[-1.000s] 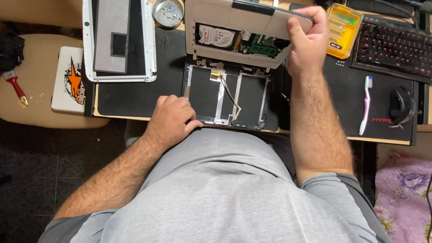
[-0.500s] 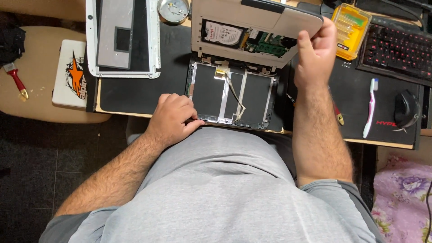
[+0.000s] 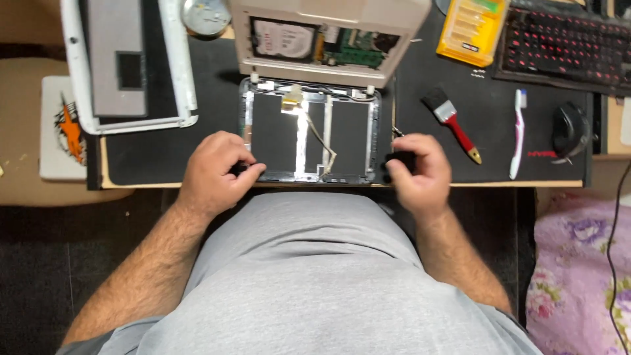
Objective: Disassembling a laptop by removing screws and prying the casing apart to access internal components.
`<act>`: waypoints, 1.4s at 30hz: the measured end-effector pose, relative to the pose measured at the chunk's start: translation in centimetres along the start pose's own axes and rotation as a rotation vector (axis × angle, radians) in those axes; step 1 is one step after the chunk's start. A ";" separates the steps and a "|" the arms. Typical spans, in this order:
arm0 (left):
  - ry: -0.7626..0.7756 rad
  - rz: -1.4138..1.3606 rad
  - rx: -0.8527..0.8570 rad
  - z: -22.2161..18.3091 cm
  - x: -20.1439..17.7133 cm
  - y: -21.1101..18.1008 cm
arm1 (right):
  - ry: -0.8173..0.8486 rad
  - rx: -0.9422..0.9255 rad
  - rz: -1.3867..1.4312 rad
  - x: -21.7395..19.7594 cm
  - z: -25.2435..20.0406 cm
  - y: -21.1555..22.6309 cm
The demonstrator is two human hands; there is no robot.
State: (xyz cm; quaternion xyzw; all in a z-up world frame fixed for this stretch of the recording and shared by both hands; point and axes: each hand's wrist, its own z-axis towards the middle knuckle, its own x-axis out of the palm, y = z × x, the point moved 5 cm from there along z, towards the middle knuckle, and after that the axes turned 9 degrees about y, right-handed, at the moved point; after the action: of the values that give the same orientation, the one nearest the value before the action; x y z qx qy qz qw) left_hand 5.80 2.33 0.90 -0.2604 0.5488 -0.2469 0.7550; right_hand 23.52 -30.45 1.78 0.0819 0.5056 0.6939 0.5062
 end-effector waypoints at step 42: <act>0.264 0.534 -1.108 5.5 -12.3 4.9 | 0.325 -0.059 -0.468 3.7 -1.0 1.5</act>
State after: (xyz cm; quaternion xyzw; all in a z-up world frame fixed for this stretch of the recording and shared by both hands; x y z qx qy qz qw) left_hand 8.15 14.74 7.68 -0.4344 0.7300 0.2409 0.4695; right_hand 20.20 -28.08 1.04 -0.1640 0.5647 0.5768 0.5671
